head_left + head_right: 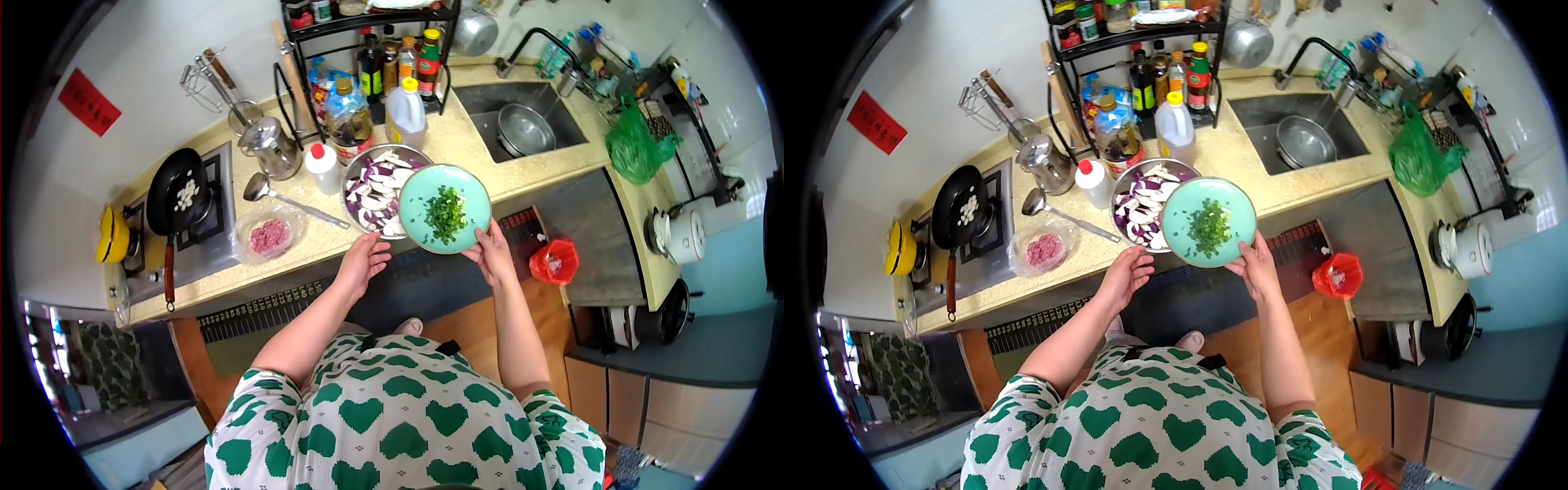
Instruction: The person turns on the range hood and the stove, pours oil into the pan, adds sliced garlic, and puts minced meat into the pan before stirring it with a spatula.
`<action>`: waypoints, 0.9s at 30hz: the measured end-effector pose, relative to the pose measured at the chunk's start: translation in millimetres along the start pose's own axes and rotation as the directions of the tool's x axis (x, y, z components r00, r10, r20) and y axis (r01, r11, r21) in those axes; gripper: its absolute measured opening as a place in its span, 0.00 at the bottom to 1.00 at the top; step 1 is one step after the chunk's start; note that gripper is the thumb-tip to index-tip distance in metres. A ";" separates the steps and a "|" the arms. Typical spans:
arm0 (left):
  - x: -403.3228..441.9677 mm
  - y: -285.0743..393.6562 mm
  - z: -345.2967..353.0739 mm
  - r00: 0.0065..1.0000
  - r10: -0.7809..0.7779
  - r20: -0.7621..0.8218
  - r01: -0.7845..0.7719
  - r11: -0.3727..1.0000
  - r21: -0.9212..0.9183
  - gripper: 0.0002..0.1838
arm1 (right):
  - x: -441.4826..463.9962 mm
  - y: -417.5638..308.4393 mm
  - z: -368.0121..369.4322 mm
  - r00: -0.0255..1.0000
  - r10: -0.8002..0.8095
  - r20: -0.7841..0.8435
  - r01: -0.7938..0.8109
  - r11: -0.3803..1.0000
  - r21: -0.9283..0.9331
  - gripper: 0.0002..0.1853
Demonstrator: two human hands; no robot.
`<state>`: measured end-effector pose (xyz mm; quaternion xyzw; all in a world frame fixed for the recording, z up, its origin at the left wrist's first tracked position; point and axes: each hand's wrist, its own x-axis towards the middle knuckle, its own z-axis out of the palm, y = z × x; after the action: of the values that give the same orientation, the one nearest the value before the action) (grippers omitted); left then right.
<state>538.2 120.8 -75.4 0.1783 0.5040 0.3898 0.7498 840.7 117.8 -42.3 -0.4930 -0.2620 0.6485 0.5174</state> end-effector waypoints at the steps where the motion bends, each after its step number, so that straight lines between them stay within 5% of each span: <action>1: -4.9 4.2 2.6 1.000 0.007 -0.025 -0.008 1.000 -0.022 0.15 | 10.4 -0.4 3.4 1.000 0.003 0.026 -0.004 1.000 0.029 0.26; 7: -18.0 6.6 -26.7 0.995 0.024 -0.100 -0.028 0.999 -0.042 0.14 | 60.4 1.8 -16.7 0.998 -0.058 -0.018 0.061 0.970 0.237 0.27; 15: -9.4 -1.9 -28.6 0.981 0.032 -0.192 -0.051 0.994 -0.099 0.14 | 127.9 46.1 -61.9 0.916 -0.037 -0.400 0.199 0.907 0.372 0.35; 27: -37.7 -6.0 -49.3 0.942 0.060 -0.329 -0.114 0.982 -0.148 0.13 | 152.9 92.9 -58.2 0.925 -0.038 -0.378 0.165 0.937 0.309 0.29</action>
<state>489.5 82.0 -77.3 0.0716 0.5777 0.4870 0.6511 858.6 219.5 -199.6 -0.4955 -0.0721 0.5522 0.6666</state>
